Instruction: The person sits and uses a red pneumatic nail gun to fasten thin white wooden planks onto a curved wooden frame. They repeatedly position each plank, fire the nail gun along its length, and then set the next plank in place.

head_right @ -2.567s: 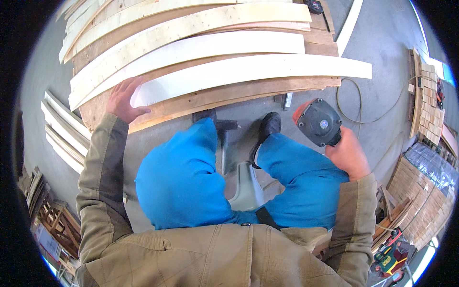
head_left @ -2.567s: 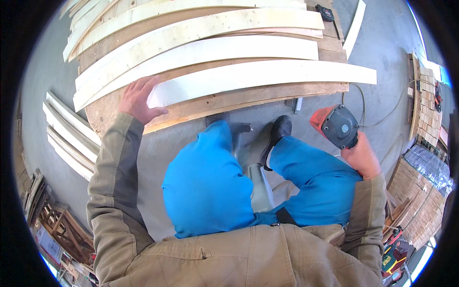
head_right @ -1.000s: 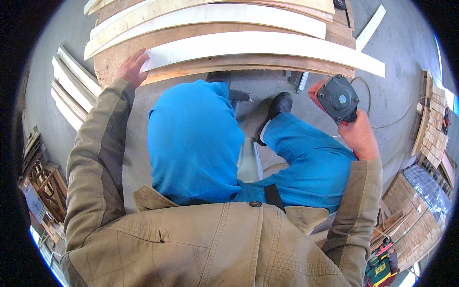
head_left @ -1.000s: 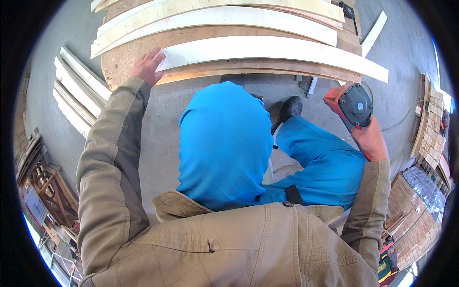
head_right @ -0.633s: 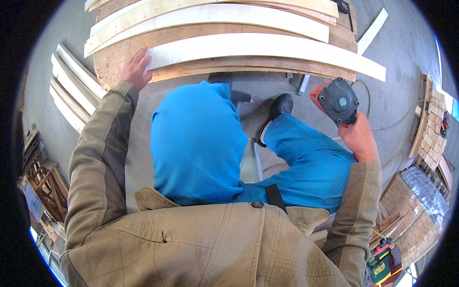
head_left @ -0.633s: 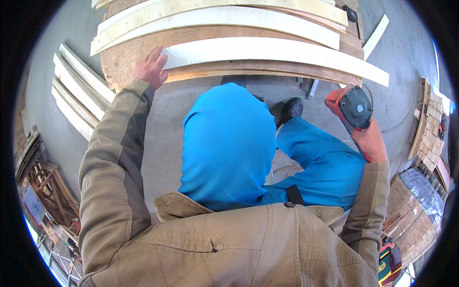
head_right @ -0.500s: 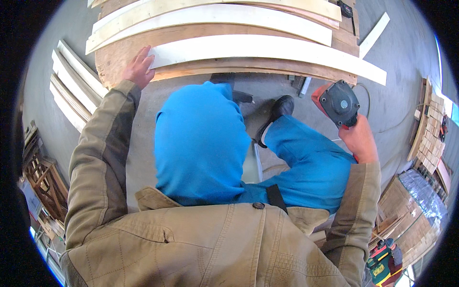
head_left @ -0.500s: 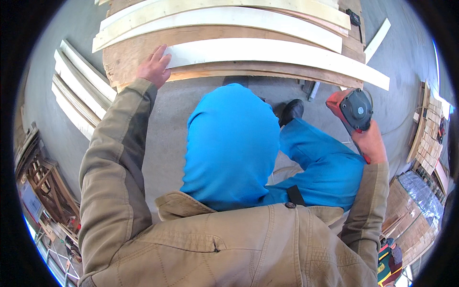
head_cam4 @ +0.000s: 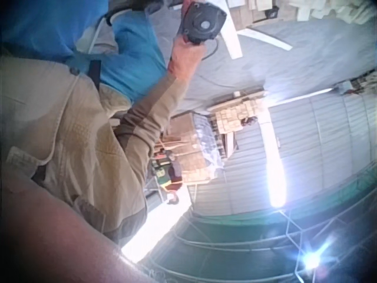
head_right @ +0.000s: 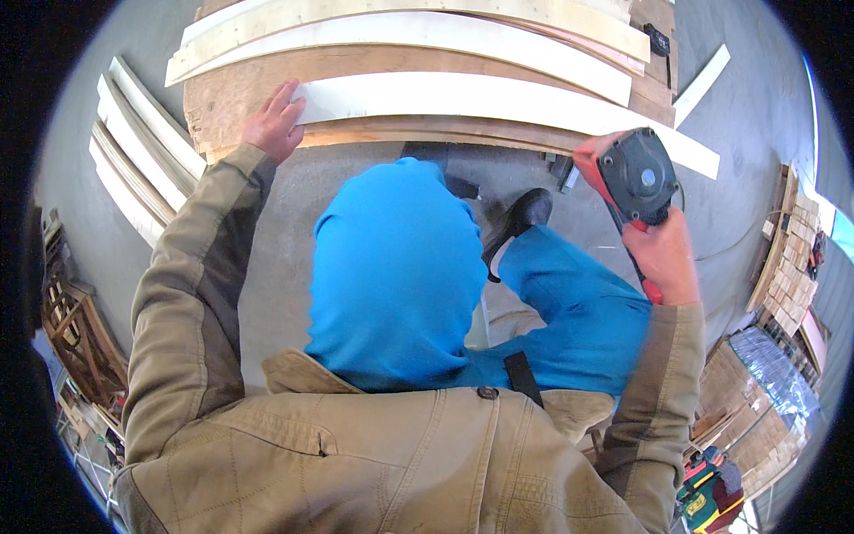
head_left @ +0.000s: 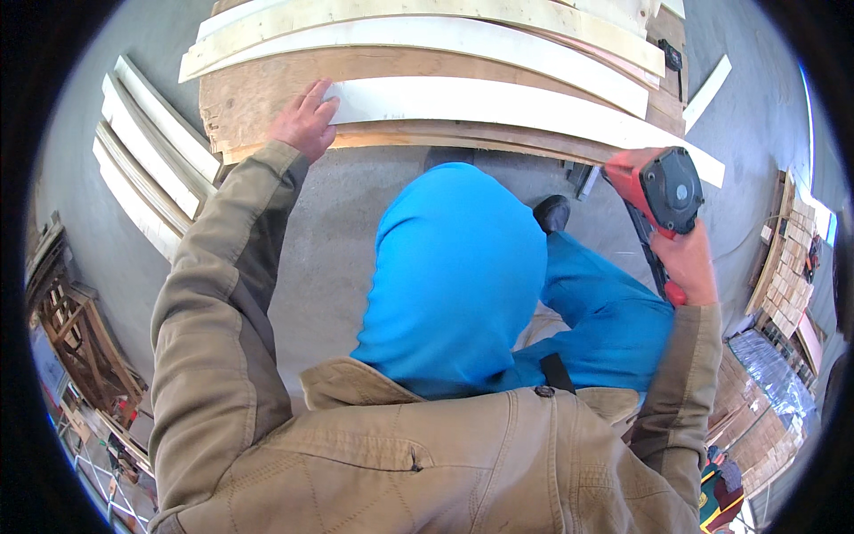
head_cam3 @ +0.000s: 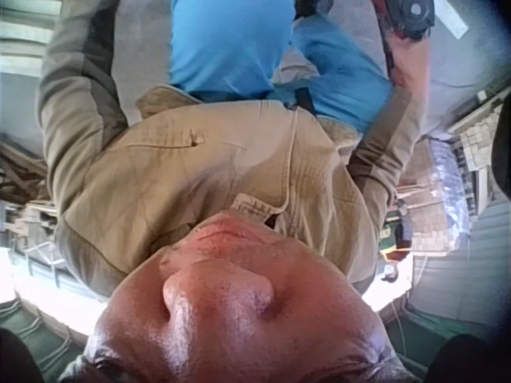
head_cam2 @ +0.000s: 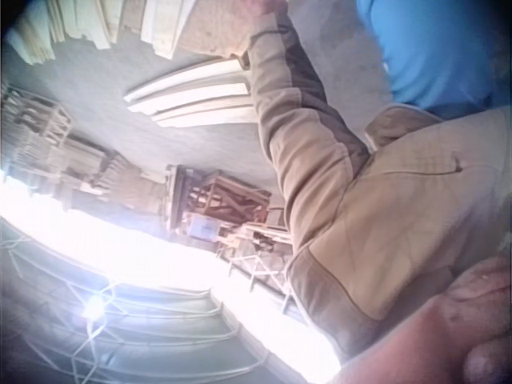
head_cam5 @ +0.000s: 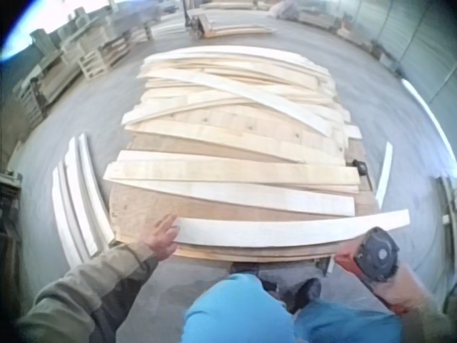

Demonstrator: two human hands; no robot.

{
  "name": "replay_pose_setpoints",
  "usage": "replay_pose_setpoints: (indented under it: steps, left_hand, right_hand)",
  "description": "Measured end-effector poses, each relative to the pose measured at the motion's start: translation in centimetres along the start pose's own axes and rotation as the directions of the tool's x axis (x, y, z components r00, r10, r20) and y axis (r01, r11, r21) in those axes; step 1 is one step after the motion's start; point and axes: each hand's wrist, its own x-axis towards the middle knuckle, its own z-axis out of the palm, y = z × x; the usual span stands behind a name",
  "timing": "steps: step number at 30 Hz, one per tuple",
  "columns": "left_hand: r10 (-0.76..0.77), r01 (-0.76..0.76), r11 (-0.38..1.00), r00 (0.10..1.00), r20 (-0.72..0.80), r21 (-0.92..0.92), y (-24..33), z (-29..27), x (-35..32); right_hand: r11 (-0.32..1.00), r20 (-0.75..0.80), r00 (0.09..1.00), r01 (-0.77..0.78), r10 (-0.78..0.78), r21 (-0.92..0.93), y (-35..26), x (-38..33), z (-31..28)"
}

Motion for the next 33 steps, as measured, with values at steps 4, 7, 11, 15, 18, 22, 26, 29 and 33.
replay_pose_setpoints:
  steps: [4,7,11,15,18,22,26,29,33]
  left_hand:
    - [-0.004,0.003,1.0,1.0,-0.024,-0.03,-0.1,0.5,-0.3]
    - [0.016,-0.022,0.997,0.997,-0.078,-0.077,-0.3,0.8,-0.3]
    - [0.022,-0.031,0.994,0.995,-0.095,-0.103,-0.2,0.8,-0.4]
    - [0.009,-0.018,0.994,0.996,-0.085,-0.105,0.0,0.8,-0.5]
    - [0.021,-0.034,0.993,0.993,-0.118,-0.109,-0.1,1.1,-0.4]
    - [0.043,-0.065,0.99,0.984,-0.17,-0.122,-0.5,1.8,-0.4]
    - [0.041,-0.073,0.979,0.986,-0.163,-0.191,-0.3,1.2,-0.2]
    - [-0.024,-0.021,0.945,0.991,-0.134,-0.325,0.3,-0.4,-0.2]
    - [-0.202,0.174,0.952,0.975,-0.093,-0.251,1.7,-1.0,1.5]
  right_hand:
    - [0.996,0.013,0.999,0.04,-0.042,0.075,-5.7,1.6,2.2]
    - [0.968,0.068,0.988,0.12,-0.138,0.221,-10.9,2.5,4.3]
    - [0.947,0.153,0.956,0.206,-0.248,0.248,-16.8,4.5,8.1]
    - [0.906,0.191,0.914,0.29,-0.357,0.307,-20.9,5.1,11.9]
    - [0.902,0.229,0.912,0.248,-0.341,0.354,-22.8,5.3,14.0]
    - [0.932,0.305,0.897,0.243,-0.321,0.268,-24.1,5.8,14.7]
    - [0.932,0.307,0.881,0.324,-0.36,0.163,-25.2,6.2,15.4]
    - [0.939,0.322,0.883,0.336,-0.343,0.079,-25.6,6.5,15.5]
    - [0.918,0.311,0.866,0.392,-0.392,0.067,-25.8,6.5,15.9]
